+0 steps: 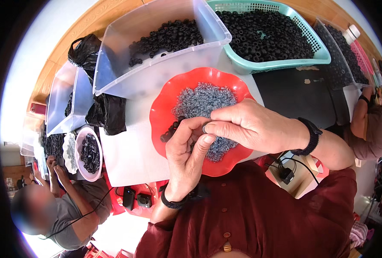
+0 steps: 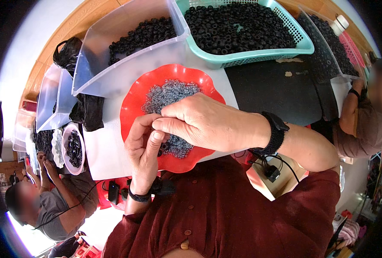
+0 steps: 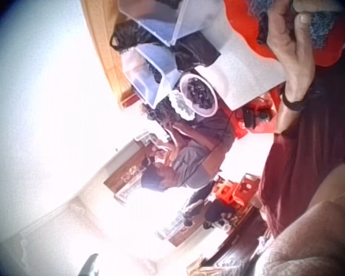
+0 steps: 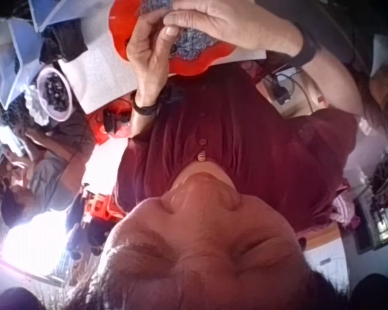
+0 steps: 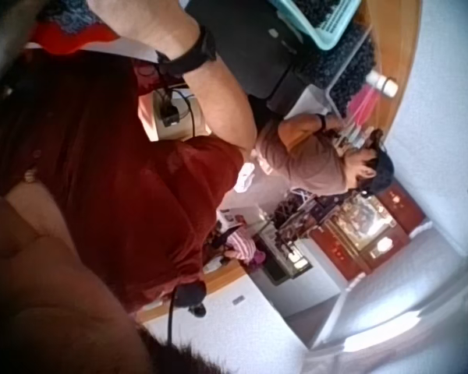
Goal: Manually assembling small black plastic components by inserting tiny grey washers or rings.
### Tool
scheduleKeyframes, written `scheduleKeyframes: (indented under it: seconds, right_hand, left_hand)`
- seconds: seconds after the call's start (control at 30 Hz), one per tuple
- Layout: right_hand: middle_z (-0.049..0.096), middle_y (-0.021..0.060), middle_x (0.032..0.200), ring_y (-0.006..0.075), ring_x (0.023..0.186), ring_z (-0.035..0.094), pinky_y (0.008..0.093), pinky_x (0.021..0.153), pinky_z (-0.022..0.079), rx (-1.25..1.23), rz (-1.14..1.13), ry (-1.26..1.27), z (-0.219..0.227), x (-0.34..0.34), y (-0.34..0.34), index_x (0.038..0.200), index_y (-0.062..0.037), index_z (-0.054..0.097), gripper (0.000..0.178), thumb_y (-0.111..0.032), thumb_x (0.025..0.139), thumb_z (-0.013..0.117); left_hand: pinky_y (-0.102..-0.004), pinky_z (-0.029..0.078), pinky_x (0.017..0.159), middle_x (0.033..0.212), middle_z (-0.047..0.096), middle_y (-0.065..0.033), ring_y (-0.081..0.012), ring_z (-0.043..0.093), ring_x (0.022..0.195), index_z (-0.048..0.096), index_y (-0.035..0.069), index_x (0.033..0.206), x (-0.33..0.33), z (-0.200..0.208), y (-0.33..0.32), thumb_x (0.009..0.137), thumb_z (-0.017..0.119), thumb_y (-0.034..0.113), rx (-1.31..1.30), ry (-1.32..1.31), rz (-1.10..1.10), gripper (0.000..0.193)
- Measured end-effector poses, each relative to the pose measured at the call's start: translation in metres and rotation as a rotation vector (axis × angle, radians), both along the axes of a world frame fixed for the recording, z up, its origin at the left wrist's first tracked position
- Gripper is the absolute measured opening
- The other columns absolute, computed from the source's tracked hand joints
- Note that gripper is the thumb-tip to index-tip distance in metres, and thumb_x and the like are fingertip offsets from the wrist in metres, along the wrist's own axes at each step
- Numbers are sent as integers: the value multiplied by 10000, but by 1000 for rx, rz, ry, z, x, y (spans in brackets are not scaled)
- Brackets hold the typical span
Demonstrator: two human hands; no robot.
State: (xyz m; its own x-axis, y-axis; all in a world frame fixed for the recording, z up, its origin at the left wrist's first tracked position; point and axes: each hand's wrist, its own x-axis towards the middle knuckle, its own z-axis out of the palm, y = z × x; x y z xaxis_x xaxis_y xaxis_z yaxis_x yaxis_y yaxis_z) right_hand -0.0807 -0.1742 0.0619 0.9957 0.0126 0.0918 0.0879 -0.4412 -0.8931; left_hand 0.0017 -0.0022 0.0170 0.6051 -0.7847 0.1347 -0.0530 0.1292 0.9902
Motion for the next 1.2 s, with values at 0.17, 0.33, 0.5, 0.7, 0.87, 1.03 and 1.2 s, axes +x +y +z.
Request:
scheduleKeyframes:
  seconds: [0.17,0.33,0.5,0.7,0.87,1.03,1.2]
  right_hand:
    - [596,170,679,284,599,572,376,571,434,55,58,81,1,3,0,829,39,597,396,-297,989,461]
    - [575,175,663,305,605,568,383,567,427,128,56,98,-9,4,-1,826,38,568,382,-280,996,442]
    - [556,190,663,346,622,556,394,570,424,-37,38,25,-4,5,0,820,32,527,324,-234,989,453]
    - [563,198,712,377,672,551,404,566,425,2,8,-81,-8,9,-2,838,19,495,269,-207,980,466]
    - [539,142,758,318,654,552,368,582,437,-285,-36,-259,-18,4,-4,952,7,536,127,-102,902,577]
    - [568,141,749,335,685,587,405,591,471,-400,-59,-245,-11,-1,3,938,0,532,125,-64,852,596]
    - [586,168,743,359,712,607,425,606,489,-456,-9,-250,-7,-3,5,879,24,514,99,-41,822,563]
  left_hand:
    - [-201,451,712,893,599,-15,-59,539,780,562,-9,1100,9,-7,3,934,576,82,-60,189,-43,190]
    - [-205,456,686,868,603,-18,-67,545,767,573,-8,1073,6,1,3,931,576,69,8,173,5,161]
    - [-204,433,677,869,603,-23,-62,511,745,568,-1,1069,8,-2,5,966,533,144,122,188,-22,180]
    - [-210,436,699,895,627,-44,-81,536,756,570,7,1073,10,-6,1,970,521,156,-67,457,-41,188]
    - [-224,440,711,913,640,-72,-102,565,770,568,8,1074,16,-9,3,962,516,143,-100,645,-79,183]
    - [-224,441,711,918,642,-83,-101,574,774,566,1,1065,17,-13,4,942,524,121,-107,679,-61,177]
    - [-220,448,709,916,647,-86,-98,575,769,558,-1,1064,15,-13,5,937,536,109,-91,606,-48,169]
